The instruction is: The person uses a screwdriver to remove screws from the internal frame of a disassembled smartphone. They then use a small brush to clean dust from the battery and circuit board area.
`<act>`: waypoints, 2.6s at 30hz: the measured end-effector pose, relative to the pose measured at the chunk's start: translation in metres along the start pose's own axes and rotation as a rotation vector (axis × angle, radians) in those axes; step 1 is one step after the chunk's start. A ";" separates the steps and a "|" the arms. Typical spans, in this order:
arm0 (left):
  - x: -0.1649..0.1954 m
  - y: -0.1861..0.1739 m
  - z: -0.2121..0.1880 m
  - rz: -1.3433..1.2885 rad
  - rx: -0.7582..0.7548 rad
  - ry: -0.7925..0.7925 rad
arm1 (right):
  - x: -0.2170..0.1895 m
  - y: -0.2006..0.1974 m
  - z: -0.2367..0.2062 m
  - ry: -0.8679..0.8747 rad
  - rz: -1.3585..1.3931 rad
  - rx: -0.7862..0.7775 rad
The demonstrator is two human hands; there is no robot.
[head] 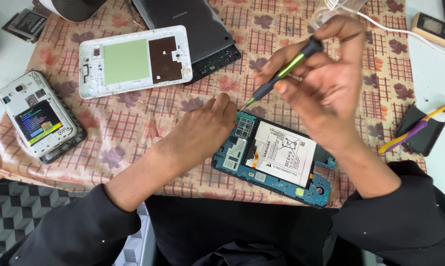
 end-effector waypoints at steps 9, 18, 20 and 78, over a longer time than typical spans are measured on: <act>0.003 0.003 0.006 0.360 -0.082 0.147 | -0.003 -0.012 -0.006 0.102 -0.067 0.022; -0.010 0.003 0.009 0.393 0.018 0.283 | -0.001 -0.009 -0.007 0.074 -0.036 -0.020; -0.007 0.002 0.009 0.321 -0.020 0.208 | -0.003 -0.008 -0.007 0.105 -0.017 -0.008; -0.015 -0.006 0.008 0.334 0.027 0.267 | -0.011 0.005 -0.008 0.079 -0.067 -0.124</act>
Point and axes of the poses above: each hand's wrist, its own z-axis towards the middle knuckle, its own y-axis out of the palm, x = y × z, the point moved 2 cm from there along z, towards the middle knuckle, and after that the axes turned 2 degrees about -z, right-handed, at the moved point
